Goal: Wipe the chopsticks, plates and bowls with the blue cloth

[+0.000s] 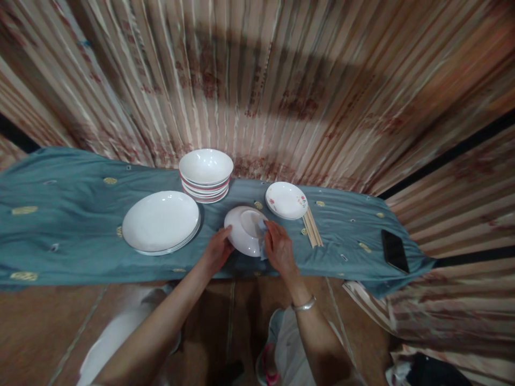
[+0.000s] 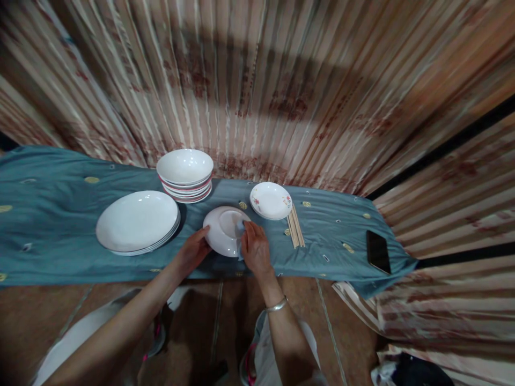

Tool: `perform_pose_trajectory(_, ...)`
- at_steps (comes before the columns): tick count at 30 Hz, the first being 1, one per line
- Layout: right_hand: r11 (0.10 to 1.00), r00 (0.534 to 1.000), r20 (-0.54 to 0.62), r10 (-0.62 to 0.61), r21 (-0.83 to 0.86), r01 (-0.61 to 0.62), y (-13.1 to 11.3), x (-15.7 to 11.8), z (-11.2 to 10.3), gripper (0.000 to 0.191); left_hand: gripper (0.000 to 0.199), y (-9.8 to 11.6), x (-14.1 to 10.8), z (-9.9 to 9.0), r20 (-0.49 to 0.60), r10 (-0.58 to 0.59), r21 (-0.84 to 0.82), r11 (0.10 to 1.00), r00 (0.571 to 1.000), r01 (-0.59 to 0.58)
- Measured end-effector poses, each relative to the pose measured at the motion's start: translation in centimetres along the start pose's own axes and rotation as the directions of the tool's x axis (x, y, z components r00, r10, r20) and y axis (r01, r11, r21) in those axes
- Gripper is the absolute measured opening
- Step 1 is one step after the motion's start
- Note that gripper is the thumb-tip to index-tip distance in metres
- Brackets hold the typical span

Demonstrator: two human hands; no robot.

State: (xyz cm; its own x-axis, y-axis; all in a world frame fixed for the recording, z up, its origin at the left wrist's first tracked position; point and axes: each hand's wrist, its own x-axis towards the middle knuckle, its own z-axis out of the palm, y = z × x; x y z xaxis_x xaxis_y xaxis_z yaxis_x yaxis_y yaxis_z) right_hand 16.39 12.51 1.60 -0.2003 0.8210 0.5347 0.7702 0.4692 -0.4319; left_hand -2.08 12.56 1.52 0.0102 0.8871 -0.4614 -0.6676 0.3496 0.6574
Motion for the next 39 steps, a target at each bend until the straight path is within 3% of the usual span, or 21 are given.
perform_pose_trajectory(3, 0.996, 0.994, 0.091, -0.065, -0.046, 0.07, -1.4, -0.8, -1.0, 0.041, 0.019, 0.1, 0.0, 0.4, -0.008, 0.009, -0.003, 1.0, 1.0, -0.009)
perform_pose_trajectory(6, 0.988, 0.98, 0.184, -0.076, -0.121, 0.1, -2.3, -1.6, -1.5, 0.063, 0.014, 0.3, -0.1, 0.8, -0.003, 0.016, 0.004, 1.0, 1.0, -0.016)
perform_pose_trajectory(8, 0.977, 0.971, 0.235, -0.033, -0.196, 0.081, -2.6, -2.0, -1.7, 0.073, 0.011, 0.4, -0.3, 1.0, 0.006, 0.022, 0.011, 1.0, 1.0, -0.022)
perform_pose_trajectory(11, 0.948, 0.959, 0.267, 0.094, -0.319, -0.003, -2.6, -2.3, -1.7, 0.07, 0.01, 0.4, -0.5, 1.4, 0.021, 0.039, 0.024, 0.999, 0.999, -0.04)
perform_pose_trajectory(15, 0.914, 0.953, 0.222, 0.206, -0.391, -0.106, -1.9, -2.6, -1.3, 0.065, 0.009, 0.5, -0.9, 2.2, 0.074, 0.052, 0.02, 0.998, 0.996, -0.053)
perform_pose_trajectory(24, 0.932, 0.989, 0.011, 0.147, -0.336, -0.135, 0.8, -1.1, -2.1, 0.048, 0.023, 0.7, -1.4, 3.3, 0.241, 0.036, -0.032, 0.999, 0.97, -0.03)
perform_pose_trajectory(28, 0.943, 0.978, -0.036, 0.205, -0.262, -0.207, 1.9, -0.7, -2.6, 0.037, 0.038, 0.5, -0.8, 3.0, 0.222, 0.024, 0.013, 1.0, 0.975, -0.028)
perform_pose_trajectory(34, 0.907, 0.906, -0.049, 0.421, 0.047, -0.419, 3.5, -0.6, -2.5, 0.03, 0.022, -1.3, 0.3, 2.5, 0.066, 0.112, 0.093, 0.989, 0.991, -0.118)
perform_pose_trajectory(37, 0.831, 0.861, -0.022, 0.507, 0.278, -0.482, 3.7, -0.4, -2.1, 0.024, 0.027, -2.2, 0.6, 3.0, 0.053, 0.114, 0.127, 0.985, 0.992, -0.12)
perform_pose_trajectory(39, 0.73, 0.812, 0.012, 0.584, 0.43, -0.531, 3.7, -0.3, -1.9, 0.02, 0.03, -2.6, 0.9, 3.4, 0.055, 0.139, 0.154, 0.977, 0.989, -0.146)
